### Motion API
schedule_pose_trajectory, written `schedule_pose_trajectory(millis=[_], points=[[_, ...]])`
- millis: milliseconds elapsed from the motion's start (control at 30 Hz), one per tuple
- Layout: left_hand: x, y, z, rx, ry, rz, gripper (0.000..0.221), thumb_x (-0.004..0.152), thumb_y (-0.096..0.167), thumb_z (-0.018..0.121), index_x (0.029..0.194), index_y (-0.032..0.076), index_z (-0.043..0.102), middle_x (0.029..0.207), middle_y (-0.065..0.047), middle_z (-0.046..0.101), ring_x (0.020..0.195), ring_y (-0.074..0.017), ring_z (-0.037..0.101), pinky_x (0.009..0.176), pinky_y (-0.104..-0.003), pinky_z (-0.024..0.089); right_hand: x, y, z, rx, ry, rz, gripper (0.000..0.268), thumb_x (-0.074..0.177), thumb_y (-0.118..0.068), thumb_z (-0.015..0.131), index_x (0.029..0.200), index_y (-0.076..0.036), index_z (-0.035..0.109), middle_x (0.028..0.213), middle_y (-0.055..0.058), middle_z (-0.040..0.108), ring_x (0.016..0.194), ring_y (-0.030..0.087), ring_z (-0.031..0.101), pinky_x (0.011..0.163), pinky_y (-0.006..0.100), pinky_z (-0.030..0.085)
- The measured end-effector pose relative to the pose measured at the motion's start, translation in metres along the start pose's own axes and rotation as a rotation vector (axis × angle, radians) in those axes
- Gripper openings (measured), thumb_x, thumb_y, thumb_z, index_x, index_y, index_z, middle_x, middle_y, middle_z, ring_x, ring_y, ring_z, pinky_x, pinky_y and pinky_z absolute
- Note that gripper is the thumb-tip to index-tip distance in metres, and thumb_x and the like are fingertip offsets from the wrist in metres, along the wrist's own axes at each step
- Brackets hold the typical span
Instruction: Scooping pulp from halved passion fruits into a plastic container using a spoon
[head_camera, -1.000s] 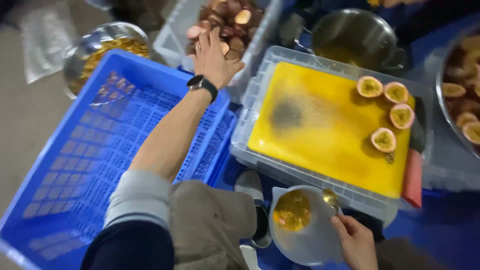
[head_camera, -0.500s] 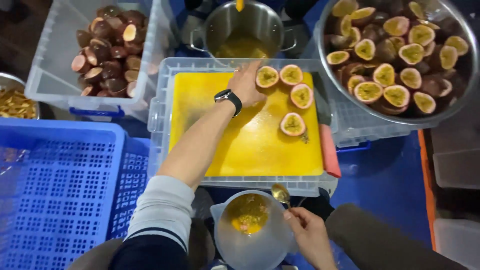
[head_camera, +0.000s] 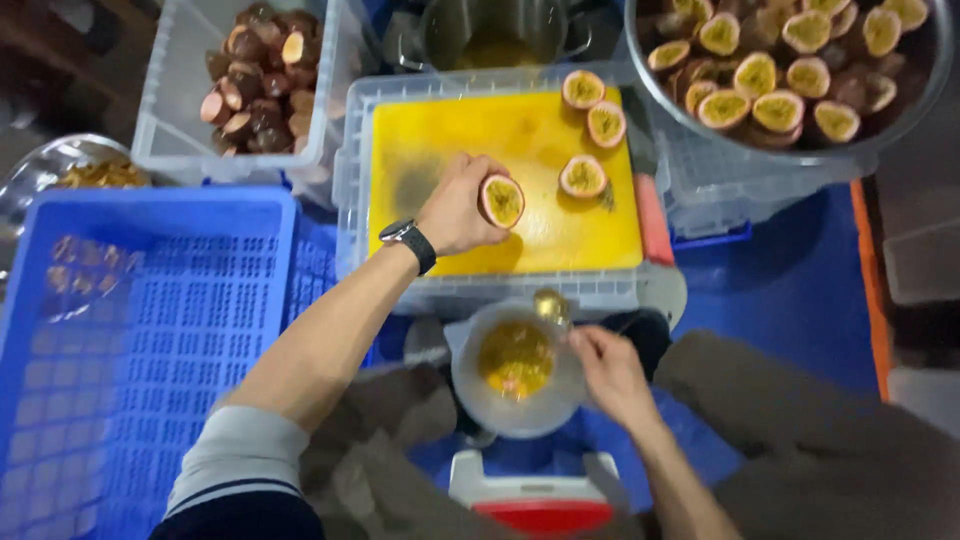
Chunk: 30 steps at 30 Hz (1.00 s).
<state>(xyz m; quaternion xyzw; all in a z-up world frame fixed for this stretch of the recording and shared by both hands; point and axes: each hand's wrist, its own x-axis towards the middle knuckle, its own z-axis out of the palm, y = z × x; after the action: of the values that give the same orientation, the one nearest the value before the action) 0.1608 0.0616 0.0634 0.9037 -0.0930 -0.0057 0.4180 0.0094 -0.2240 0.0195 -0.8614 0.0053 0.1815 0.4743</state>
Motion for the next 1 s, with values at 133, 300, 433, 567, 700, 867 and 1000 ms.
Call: schedule_pose_trajectory(millis=[133,300,433,567,700,867,1000], points=[[-0.072,0.021,0.012,-0.005,-0.126,-0.036,0.075,0.055,0.019,0.093,0.121,0.018,0.058,0.11,-0.017,0.06,0.114,-0.0454,0.064,0.095,-0.053,0.052,-0.015,-0.016,-0.006,0.026,-0.037,-0.1,0.026,0.104,-0.025,0.058,0.101,-0.008,0.078,0.072,0.02,0.071,0.073,0.033,0.069,0.071,0.045,0.053],[-0.125,0.034,0.041,-0.062,-0.282,-0.026,0.083,0.057,0.031,0.094,0.128,0.028,0.052,0.111,-0.012,0.073,0.115,-0.0411,0.067,0.097,-0.055,0.051,-0.038,-0.035,-0.008,0.142,-0.093,-0.173,0.032,0.108,-0.023,0.051,0.086,-0.011,0.07,0.039,0.001,0.048,0.041,0.015,0.053,0.049,0.027,0.046],[-0.143,0.029,0.063,-0.03,-0.302,-0.042,0.08,0.057,0.03,0.091,0.126,0.024,0.05,0.105,-0.015,0.07,0.114,-0.0429,0.064,0.097,-0.054,0.052,-0.044,-0.022,-0.009,0.056,-0.088,-0.232,0.027,0.107,-0.023,0.056,0.091,-0.01,0.073,0.06,0.009,0.061,0.061,0.018,0.057,0.061,0.035,0.05],[-0.15,0.022,0.069,-0.015,-0.353,-0.034,0.075,0.059,0.028,0.089,0.126,0.021,0.054,0.11,-0.017,0.071,0.115,-0.0436,0.063,0.102,-0.054,0.049,-0.047,-0.016,-0.006,-0.001,-0.123,-0.201,0.026,0.104,-0.022,0.058,0.091,-0.009,0.076,0.071,0.013,0.068,0.072,0.023,0.064,0.065,0.038,0.051],[-0.158,0.016,0.071,0.065,-0.412,-0.016,0.066,0.062,0.023,0.085,0.124,0.016,0.061,0.108,-0.018,0.071,0.113,-0.0431,0.064,0.103,-0.055,0.05,-0.047,-0.018,-0.001,-0.117,-0.161,-0.239,0.029,0.105,-0.027,0.059,0.093,-0.008,0.077,0.079,0.018,0.073,0.081,0.036,0.072,0.07,0.043,0.055],[-0.155,-0.014,0.098,0.185,-0.406,0.122,0.055,0.052,0.03,0.085,0.102,0.015,0.067,0.089,-0.013,0.072,0.094,-0.0406,0.069,0.081,-0.05,0.057,-0.044,-0.026,0.013,-0.36,-0.249,0.012,0.032,0.105,-0.038,0.053,0.101,-0.019,0.078,0.094,0.013,0.077,0.098,0.037,0.073,0.084,0.048,0.058],[-0.153,-0.011,0.111,0.456,-0.458,0.1,0.056,0.056,0.029,0.083,0.107,0.015,0.066,0.095,-0.01,0.07,0.101,-0.0398,0.065,0.09,-0.051,0.048,-0.027,0.003,0.034,-0.475,-0.291,0.111,0.037,0.104,-0.047,0.047,0.104,-0.027,0.078,0.102,0.009,0.078,0.107,0.035,0.073,0.09,0.047,0.057]])
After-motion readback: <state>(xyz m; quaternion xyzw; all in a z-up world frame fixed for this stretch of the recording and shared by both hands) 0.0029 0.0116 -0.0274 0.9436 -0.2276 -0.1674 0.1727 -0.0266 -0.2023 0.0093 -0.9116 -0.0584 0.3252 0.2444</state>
